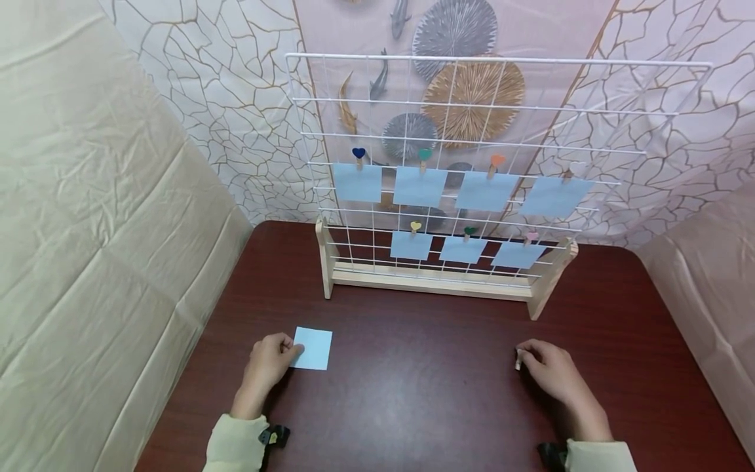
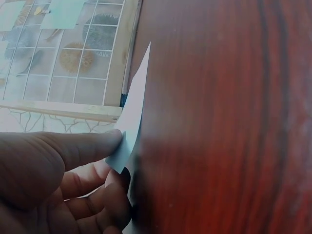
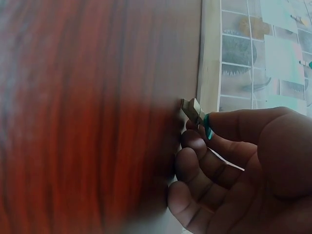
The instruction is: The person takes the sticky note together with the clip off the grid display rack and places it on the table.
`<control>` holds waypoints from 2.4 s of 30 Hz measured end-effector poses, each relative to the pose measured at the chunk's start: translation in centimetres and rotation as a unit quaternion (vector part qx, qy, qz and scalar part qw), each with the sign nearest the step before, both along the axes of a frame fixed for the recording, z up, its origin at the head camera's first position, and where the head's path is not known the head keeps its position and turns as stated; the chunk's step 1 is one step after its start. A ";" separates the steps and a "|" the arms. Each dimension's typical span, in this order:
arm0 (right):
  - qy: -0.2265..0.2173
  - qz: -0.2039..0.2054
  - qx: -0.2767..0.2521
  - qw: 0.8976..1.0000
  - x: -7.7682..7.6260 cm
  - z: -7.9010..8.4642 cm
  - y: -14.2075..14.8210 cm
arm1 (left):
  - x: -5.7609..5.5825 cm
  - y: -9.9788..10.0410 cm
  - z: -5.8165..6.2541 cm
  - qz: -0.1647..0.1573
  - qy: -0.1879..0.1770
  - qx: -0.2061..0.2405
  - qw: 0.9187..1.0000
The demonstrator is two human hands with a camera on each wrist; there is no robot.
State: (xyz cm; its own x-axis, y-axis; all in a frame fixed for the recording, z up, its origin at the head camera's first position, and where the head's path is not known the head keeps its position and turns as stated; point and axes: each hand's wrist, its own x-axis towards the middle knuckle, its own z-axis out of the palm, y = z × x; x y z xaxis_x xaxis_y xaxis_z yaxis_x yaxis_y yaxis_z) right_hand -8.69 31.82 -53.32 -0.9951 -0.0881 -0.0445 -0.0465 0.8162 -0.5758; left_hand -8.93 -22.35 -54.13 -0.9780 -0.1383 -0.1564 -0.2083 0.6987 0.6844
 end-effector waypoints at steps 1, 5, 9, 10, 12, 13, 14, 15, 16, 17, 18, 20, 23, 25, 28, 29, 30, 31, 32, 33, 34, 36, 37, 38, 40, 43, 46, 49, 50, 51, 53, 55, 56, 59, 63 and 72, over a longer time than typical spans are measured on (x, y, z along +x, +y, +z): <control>-0.002 0.000 -0.002 1.000 0.0 0.0 0.1 | 0.0 -0.1 0.0 0.002 -0.001 0.000 1.000; -0.003 0.004 -0.005 1.000 0.0 0.0 0.4 | 0.2 -0.2 0.1 0.008 -0.005 -0.003 1.000; 0.001 0.014 -0.003 1.000 -0.1 0.0 0.7 | 0.2 -0.4 0.2 0.010 -0.006 -0.008 1.000; 0.003 0.017 -0.003 1.000 -0.1 0.0 0.8 | 0.2 -0.5 0.2 0.010 -0.006 -0.008 1.000; 0.007 0.023 0.000 1.000 -0.1 0.0 0.9 | 0.2 -0.5 0.3 0.009 -0.005 -0.010 1.000; 0.010 0.025 0.000 1.000 -0.1 -0.1 1.0 | 0.2 -0.5 0.3 0.010 -0.006 -0.009 1.000; 0.012 0.026 0.002 1.000 -0.1 -0.1 1.1 | 0.3 -0.5 0.3 0.010 -0.006 -0.009 1.000; 0.015 0.026 0.003 1.000 -0.1 -0.2 1.1 | 0.3 -0.5 0.3 0.011 -0.006 -0.008 1.000; 0.016 0.027 0.004 1.000 -0.1 -0.2 1.2 | 0.2 -0.5 0.3 0.011 -0.006 -0.009 1.000; 0.017 0.027 0.005 0.999 -0.1 -0.2 1.2 | 0.2 -0.6 0.3 0.012 -0.006 -0.009 1.000; 0.017 0.027 0.005 0.999 -0.2 -0.3 1.2 | 0.2 -0.6 0.3 0.012 -0.005 -0.010 1.000; 0.016 0.026 0.005 1.000 -0.2 -0.3 1.2 | 0.2 -0.6 0.3 0.013 -0.006 -0.012 1.000; 0.015 0.023 0.002 1.000 -0.2 -0.3 1.1 | 0.2 -0.5 0.2 0.014 -0.008 -0.018 1.000; 0.012 0.022 0.002 1.000 -0.2 -0.3 1.1 | 0.1 -0.5 0.2 0.014 -0.012 -0.023 1.000; 0.008 0.021 0.003 1.000 -0.2 -0.3 1.0 | 0.2 -0.5 0.2 0.013 -0.015 -0.029 0.999; 0.008 0.022 0.004 1.000 -0.2 -0.3 1.0 | 0.2 -0.5 0.2 0.012 -0.015 -0.031 0.999; 0.008 0.022 0.005 1.000 -0.2 -0.3 1.0 | 0.2 -0.5 0.2 0.011 -0.016 -0.033 0.999; 0.009 0.022 0.006 1.000 -0.2 -0.3 1.0 | 0.2 -0.5 0.2 0.011 -0.016 -0.034 0.999; 0.012 0.023 0.007 1.000 -0.2 -0.3 1.0 | 0.2 -0.5 0.2 0.010 -0.016 -0.035 0.999; 0.013 0.023 0.008 1.000 -0.2 -0.4 1.0 | 0.2 -0.5 0.2 0.010 -0.017 -0.036 0.999; 0.016 0.023 0.009 1.000 -0.2 -0.4 1.0 | 0.2 -0.5 0.2 0.010 -0.017 -0.037 0.999; 0.019 0.023 0.007 1.000 -0.2 -0.4 1.1 | 0.2 -0.5 0.2 0.010 -0.017 -0.038 0.999; 0.020 0.023 0.006 1.000 -0.2 -0.4 1.1 | 0.2 -0.5 0.1 0.010 -0.017 -0.039 0.999; 0.020 0.022 0.005 1.000 -0.2 -0.5 1.1 | 0.2 -0.4 0.2 0.009 -0.016 -0.038 0.999; 0.021 0.020 0.003 1.000 -0.1 -0.5 1.1 | 0.1 -0.4 0.2 0.010 -0.016 -0.039 0.999; 0.021 0.018 0.002 1.000 -0.1 -0.6 1.1 | 0.1 -0.4 0.1 0.010 -0.014 -0.041 0.999; 0.019 0.017 0.002 1.000 -0.2 -0.6 1.1 | 0.1 -0.4 0.1 0.010 -0.013 -0.044 0.999; 0.017 0.015 -0.001 1.000 -0.1 -0.6 1.1 | 0.1 -0.4 0.0 0.010 -0.014 -0.043 0.999; 0.017 0.014 -0.001 1.000 -0.2 -0.6 1.1 | 0.1 -0.4 0.0 0.010 -0.014 -0.043 0.999; 0.017 0.014 0.000 1.000 -0.2 -0.6 1.1 | 0.1 -0.4 0.0 0.011 -0.014 -0.042 0.999; 0.018 0.012 -0.001 1.000 -0.1 -0.5 1.1 | 0.1 -0.4 0.0 0.012 -0.015 -0.039 0.999; 0.019 0.011 0.000 1.000 -0.1 -0.5 1.1 | 0.1 -0.4 0.0 0.013 -0.014 -0.037 0.999; 0.019 0.011 -0.001 1.000 -0.1 -0.5 1.1 | 0.0 -0.4 0.0 0.014 -0.014 -0.035 0.999; 0.023 0.013 -0.003 1.000 -0.2 -0.5 1.1 | 0.0 -0.4 0.1 0.016 -0.014 -0.031 0.999; 0.025 0.015 0.000 1.000 -0.4 -0.4 1.1 | 0.0 -0.5 0.2 0.015 -0.017 -0.026 0.999; 0.041 0.003 -0.003 0.999 -0.2 0.1 0.7 | 0.1 -0.5 0.5 0.015 -0.021 -0.017 1.000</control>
State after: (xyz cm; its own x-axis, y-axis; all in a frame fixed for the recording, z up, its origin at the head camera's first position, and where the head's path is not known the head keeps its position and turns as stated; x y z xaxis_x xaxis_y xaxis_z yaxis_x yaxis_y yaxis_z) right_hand -8.92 32.56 -53.25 -0.9948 -0.0939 0.0386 -0.0990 0.8128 -0.5741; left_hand -8.83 -22.82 -53.66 -0.9660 -0.1739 -0.1914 -0.2575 0.7140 0.6511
